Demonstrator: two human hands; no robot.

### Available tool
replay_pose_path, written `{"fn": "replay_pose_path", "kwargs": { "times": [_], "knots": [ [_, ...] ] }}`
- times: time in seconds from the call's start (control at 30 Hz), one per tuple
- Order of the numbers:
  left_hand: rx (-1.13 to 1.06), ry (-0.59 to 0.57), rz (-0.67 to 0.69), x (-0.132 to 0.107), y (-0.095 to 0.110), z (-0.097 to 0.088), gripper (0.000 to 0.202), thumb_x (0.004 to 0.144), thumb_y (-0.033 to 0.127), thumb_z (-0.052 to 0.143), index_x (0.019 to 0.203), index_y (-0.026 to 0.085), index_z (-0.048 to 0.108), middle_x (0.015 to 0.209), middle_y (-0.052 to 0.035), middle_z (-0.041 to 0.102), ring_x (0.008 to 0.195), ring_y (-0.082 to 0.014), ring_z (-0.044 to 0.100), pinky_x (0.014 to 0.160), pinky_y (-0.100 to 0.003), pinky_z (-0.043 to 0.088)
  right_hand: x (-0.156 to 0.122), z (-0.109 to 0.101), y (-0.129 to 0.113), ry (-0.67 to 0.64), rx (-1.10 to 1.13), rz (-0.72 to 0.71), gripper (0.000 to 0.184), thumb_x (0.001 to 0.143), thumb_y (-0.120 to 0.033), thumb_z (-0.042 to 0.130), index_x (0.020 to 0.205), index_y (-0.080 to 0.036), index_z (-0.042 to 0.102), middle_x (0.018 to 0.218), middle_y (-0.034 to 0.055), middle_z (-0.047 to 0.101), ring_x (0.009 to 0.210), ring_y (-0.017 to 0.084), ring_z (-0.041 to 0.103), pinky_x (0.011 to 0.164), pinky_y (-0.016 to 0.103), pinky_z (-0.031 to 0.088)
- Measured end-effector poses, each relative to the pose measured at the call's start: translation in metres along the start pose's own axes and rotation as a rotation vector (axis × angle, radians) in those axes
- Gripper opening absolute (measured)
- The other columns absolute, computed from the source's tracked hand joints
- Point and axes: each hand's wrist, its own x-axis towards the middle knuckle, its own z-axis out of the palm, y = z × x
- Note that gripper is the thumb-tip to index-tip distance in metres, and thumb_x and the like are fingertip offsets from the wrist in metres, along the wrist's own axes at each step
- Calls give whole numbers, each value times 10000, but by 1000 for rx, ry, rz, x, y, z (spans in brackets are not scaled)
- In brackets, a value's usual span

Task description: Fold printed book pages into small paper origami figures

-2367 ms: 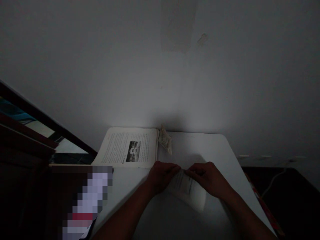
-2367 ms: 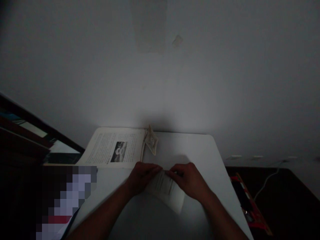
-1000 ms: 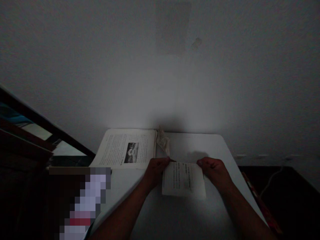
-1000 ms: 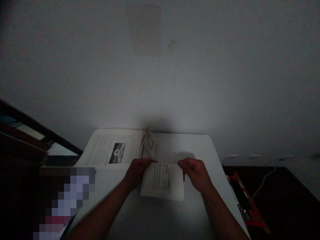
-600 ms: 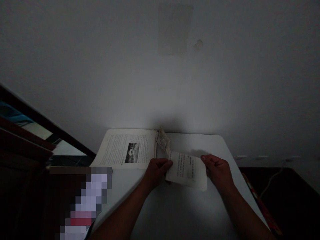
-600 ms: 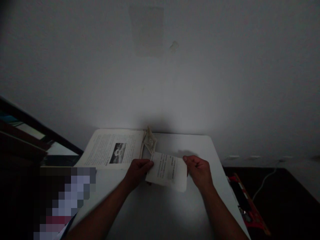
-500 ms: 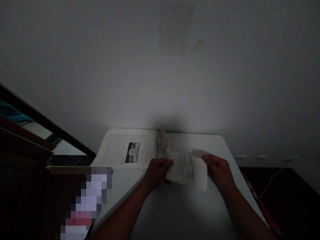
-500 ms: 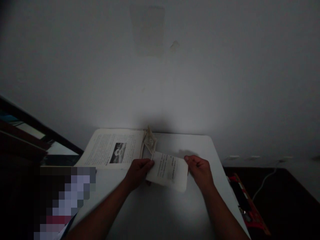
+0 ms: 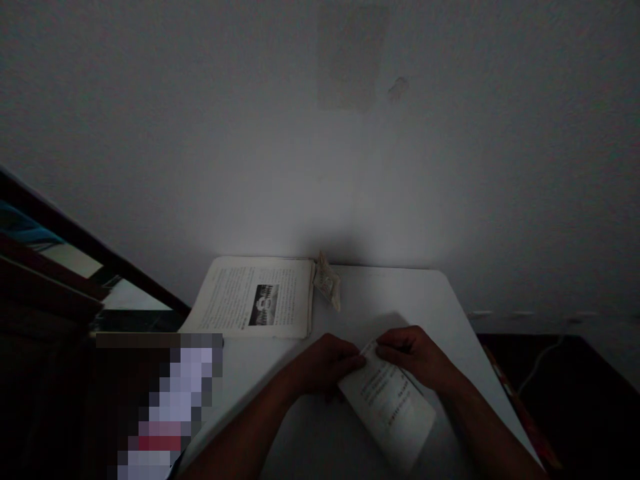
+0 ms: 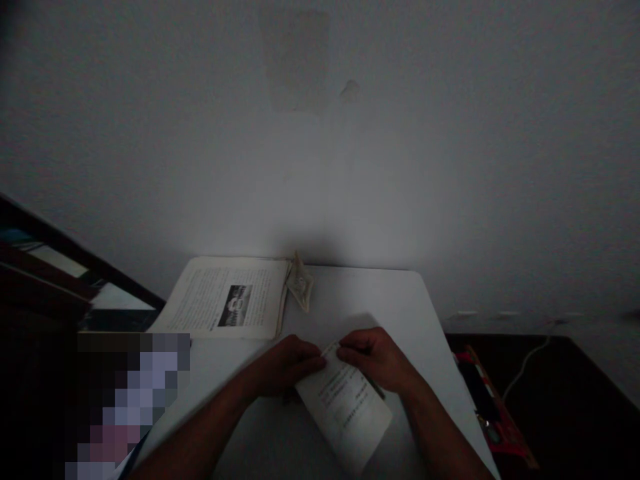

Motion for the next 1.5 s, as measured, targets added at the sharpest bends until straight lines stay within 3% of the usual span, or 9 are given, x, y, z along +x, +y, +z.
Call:
{"fn": "replay_pose_path", "kwargs": {
  "times": [0.27,0.47,0.57,0.63,0.93,1.3,1.5],
  "knots": [
    [103,122,46,3,-1,-4,407,864,472,418,700,135,578,478,42,483,352,-75,448,342,-164,349,1,5,0,167,-249,-170,183,788,-327,609,760,-177,709,682,25,695,638,157,620,580,239,464],
    [365,299,272,3,3,-3,297,873,337,460,853,143,683,722,-9,650,675,-130,588,611,-200,420,1,6,-5,203,-319,-232,175,814,-308,577,787,-199,711,717,14,710,666,156,645,608,228,482],
    [397,374,295,4,2,2,284,889,311,437,963,169,671,856,-26,689,755,-142,616,680,-212,424,1,9,-5,185,-344,-227,181,817,-317,568,790,-203,707,725,15,714,669,162,652,614,237,489],
    [444,409,291,5,0,5,288,896,317,428,938,172,674,836,-30,694,733,-142,623,670,-213,418,1,11,-5,171,-362,-210,191,817,-333,565,785,-201,700,699,16,708,641,163,648,589,243,488],
    [648,334,360,5,-1,5,350,917,293,383,704,165,629,580,15,579,523,-93,508,546,-189,333,5,15,-6,217,-341,-212,149,789,-324,597,775,-204,682,726,24,702,677,167,647,624,248,495],
    [602,357,348,4,-1,4,349,911,320,391,754,169,664,587,17,586,520,-92,491,540,-186,335,5,17,-7,227,-340,-219,152,805,-323,567,746,-206,645,678,4,656,639,147,610,598,237,467],
    [587,375,336,3,0,2,352,906,328,396,751,173,672,593,12,604,516,-95,511,562,-194,356,3,17,-5,240,-382,-188,183,800,-363,583,865,-212,664,653,0,656,597,145,600,554,237,452]
  ]
}}
